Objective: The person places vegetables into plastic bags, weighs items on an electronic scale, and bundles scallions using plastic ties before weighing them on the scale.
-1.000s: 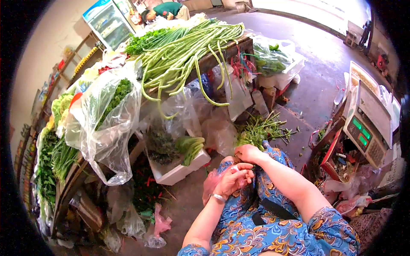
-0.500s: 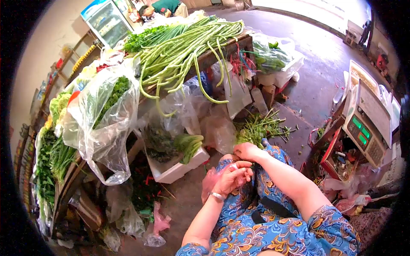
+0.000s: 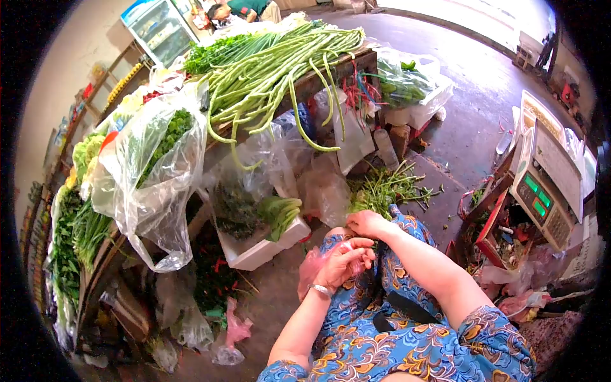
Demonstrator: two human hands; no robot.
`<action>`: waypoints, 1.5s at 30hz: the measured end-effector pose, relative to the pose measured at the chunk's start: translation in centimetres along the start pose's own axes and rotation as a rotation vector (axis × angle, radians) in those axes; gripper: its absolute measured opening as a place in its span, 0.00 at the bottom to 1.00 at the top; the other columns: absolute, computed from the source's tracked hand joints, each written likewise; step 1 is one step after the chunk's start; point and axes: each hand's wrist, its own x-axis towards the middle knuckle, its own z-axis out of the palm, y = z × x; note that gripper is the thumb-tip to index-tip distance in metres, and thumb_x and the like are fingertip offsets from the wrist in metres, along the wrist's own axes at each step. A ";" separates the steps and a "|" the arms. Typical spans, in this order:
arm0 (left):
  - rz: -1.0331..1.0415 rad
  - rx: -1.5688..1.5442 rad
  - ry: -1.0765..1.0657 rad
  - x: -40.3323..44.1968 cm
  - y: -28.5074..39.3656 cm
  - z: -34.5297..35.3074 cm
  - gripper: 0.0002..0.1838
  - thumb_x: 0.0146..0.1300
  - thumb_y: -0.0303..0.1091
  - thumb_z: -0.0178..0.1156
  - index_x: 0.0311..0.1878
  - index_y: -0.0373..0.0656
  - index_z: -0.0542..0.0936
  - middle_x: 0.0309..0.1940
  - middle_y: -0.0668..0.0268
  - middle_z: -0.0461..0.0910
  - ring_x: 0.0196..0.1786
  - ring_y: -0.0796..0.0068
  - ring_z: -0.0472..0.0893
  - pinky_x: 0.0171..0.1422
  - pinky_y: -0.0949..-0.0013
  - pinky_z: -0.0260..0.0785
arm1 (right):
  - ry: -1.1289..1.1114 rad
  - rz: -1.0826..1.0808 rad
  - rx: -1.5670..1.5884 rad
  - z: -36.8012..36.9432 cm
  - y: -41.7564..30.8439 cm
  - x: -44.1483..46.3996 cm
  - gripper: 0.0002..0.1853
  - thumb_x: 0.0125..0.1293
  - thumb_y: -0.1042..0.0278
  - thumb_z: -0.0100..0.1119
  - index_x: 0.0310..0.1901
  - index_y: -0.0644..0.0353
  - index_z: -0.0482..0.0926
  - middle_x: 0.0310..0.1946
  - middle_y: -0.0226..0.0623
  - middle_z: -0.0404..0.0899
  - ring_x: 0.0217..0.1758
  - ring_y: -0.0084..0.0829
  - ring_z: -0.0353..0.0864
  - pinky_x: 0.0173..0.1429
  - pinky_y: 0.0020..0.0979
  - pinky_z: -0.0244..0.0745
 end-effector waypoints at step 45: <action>0.071 -0.003 0.000 0.1 -0.4 -0.4 0.15 0.68 0.30 0.55 0.56 0.36 0.76 0.40 0.57 0.81 0.37 0.71 0.81 0.44 0.71 0.75 | 1.141 -0.831 0.265 -29.9 -9.3 -30.2 0.21 0.72 0.56 0.47 0.54 0.65 0.76 0.50 0.38 0.79 0.49 0.32 0.79 0.51 0.30 0.74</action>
